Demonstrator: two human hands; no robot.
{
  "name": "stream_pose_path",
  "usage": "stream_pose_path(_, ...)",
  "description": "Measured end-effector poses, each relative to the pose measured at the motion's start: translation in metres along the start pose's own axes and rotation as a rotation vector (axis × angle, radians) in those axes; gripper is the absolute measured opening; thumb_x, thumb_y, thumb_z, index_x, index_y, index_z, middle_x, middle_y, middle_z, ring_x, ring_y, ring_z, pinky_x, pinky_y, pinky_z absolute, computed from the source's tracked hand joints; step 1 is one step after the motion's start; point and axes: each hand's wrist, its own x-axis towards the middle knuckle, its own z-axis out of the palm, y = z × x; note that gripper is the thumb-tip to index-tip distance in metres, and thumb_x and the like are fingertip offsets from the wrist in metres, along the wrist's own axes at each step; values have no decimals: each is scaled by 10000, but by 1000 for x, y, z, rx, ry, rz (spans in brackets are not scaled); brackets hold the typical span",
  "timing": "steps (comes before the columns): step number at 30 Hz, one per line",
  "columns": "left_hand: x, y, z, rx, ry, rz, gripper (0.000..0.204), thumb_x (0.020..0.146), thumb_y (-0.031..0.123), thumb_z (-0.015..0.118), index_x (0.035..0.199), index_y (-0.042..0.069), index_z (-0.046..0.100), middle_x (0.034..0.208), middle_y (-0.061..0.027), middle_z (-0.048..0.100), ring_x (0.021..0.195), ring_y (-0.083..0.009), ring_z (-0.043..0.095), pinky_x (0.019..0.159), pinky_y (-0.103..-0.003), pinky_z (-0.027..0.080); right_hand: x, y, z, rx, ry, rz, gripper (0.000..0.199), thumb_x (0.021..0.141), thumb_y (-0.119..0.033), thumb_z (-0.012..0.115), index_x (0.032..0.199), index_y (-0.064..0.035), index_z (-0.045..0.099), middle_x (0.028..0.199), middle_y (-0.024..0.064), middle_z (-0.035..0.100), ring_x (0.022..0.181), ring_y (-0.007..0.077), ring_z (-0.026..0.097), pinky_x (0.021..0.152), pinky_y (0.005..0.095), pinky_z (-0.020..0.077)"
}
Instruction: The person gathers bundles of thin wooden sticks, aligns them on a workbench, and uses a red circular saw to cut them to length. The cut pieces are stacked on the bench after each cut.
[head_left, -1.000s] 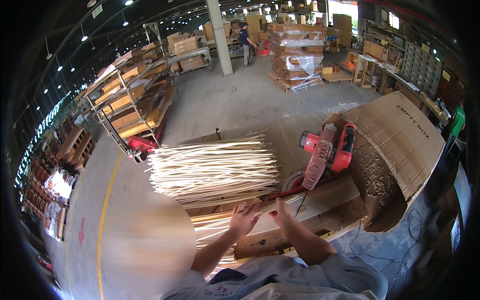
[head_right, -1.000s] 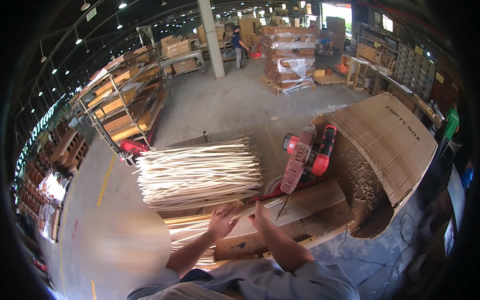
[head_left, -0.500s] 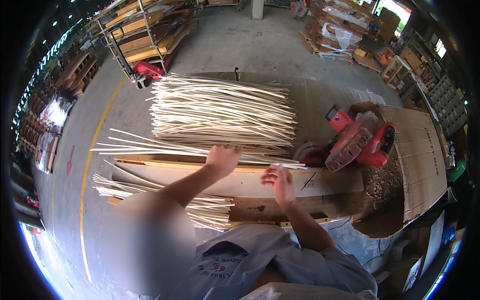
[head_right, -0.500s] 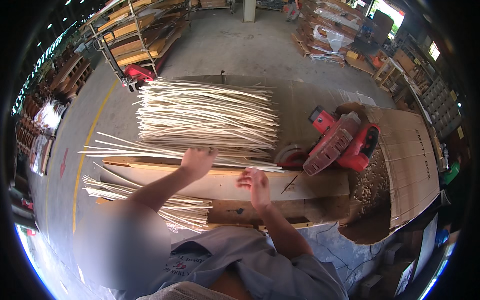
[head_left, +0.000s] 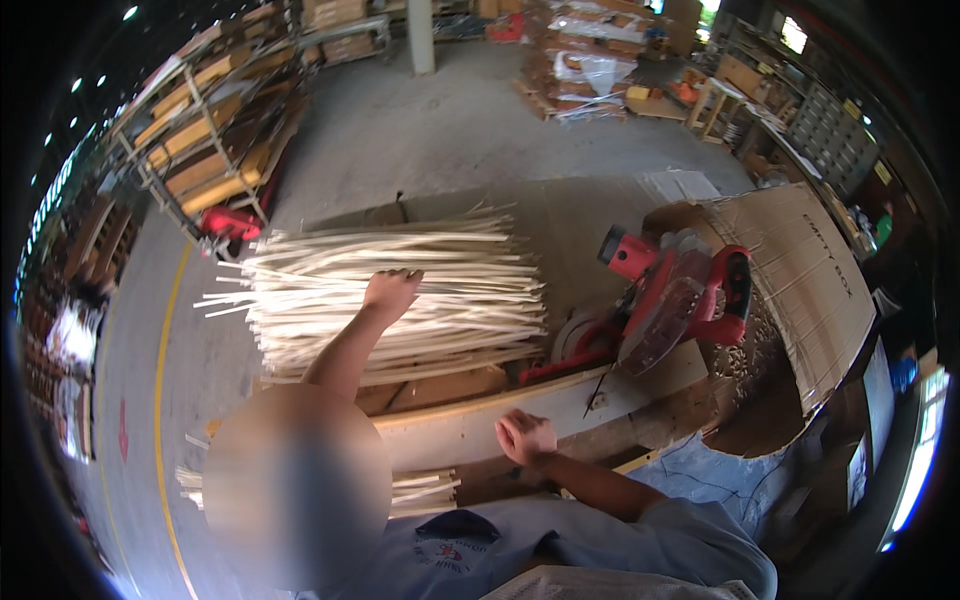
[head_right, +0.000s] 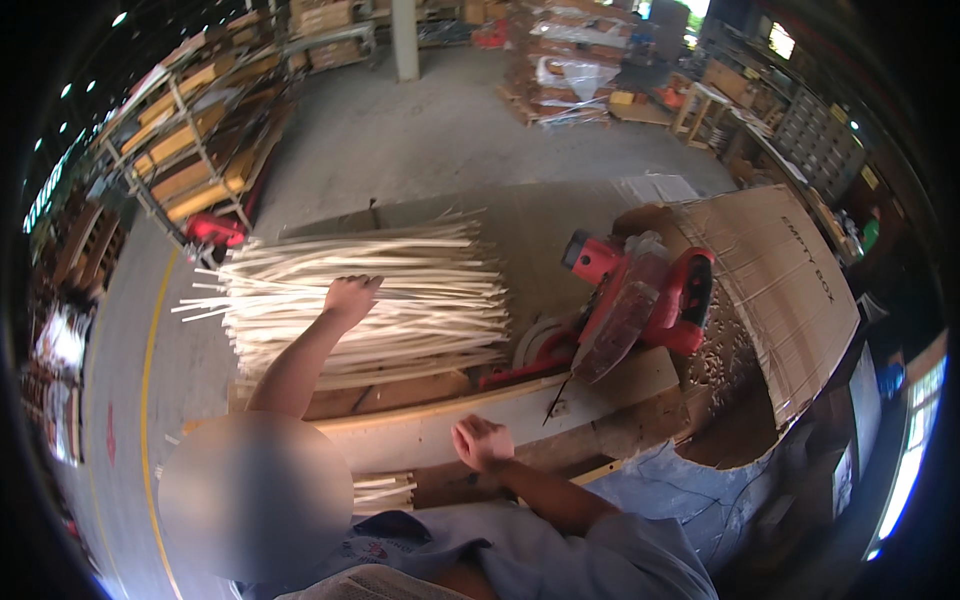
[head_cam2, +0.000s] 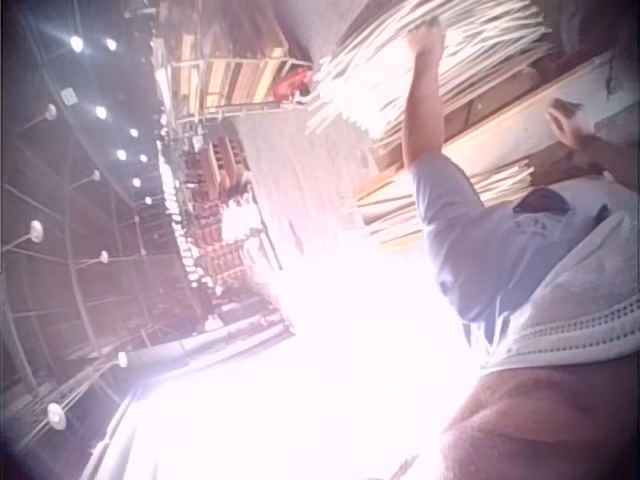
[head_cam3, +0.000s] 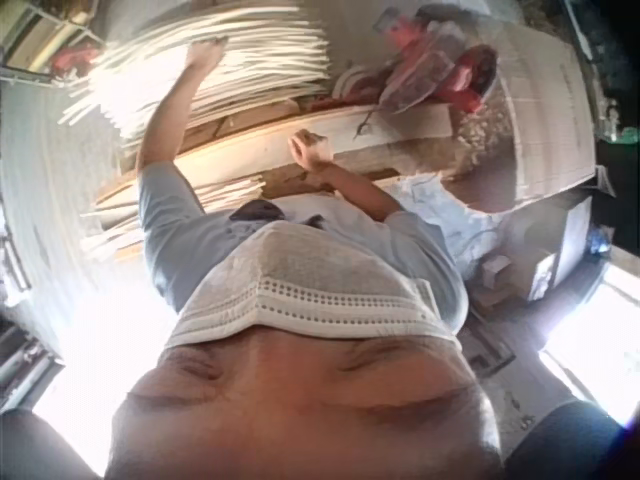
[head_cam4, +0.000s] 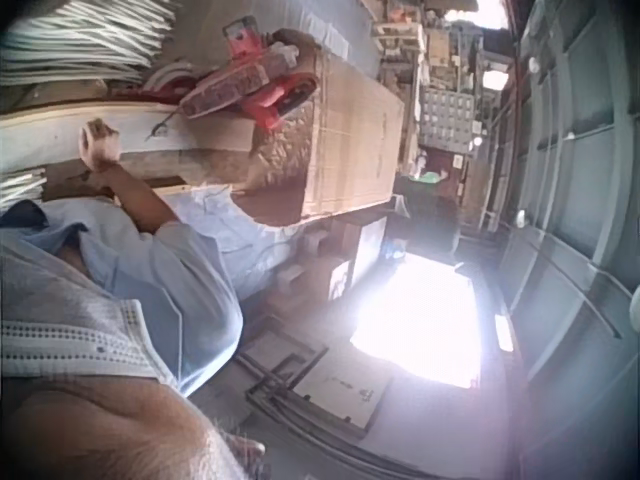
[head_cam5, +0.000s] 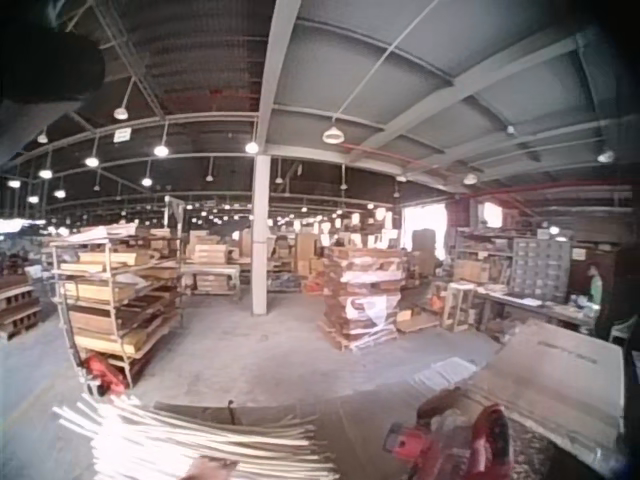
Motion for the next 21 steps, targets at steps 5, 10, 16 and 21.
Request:
stream_pose_path(5,47,-33,2,39,35,-86,644,889,433,814,1433,140,633,1206,-105,721,1211,-300,660,1011,-453,539,2,-2,0,-8,20,-2,84,916,-160,744,890,-138,667,835,53,673,680,290,702,558,421,554)
stream_pose_path(10,62,-9,8,-115,-161,-247,885,927,772,608,1621,239,476,1660,-122,435,1571,-380,318,1277,-584,252,-11,9,3,-18,13,11,78,900,-155,742,922,-136,669,846,39,681,700,282,715,564,412,567)
stream_pose_path(16,46,-10,-22,-123,-109,-220,840,909,689,710,1584,220,537,1611,-70,465,1523,-331,352,1246,-557,304,-7,2,-4,35,-12,23,71,919,-167,710,914,-124,653,858,76,658,726,312,696,616,445,575)
stream_pose_path(21,29,-7,-107,-213,379,20,470,897,266,839,1332,115,744,1356,-131,683,1325,-355,567,1135,-503,454,4,4,-15,248,-86,25,102,943,-197,698,918,-105,662,874,109,683,791,354,699,673,478,557)
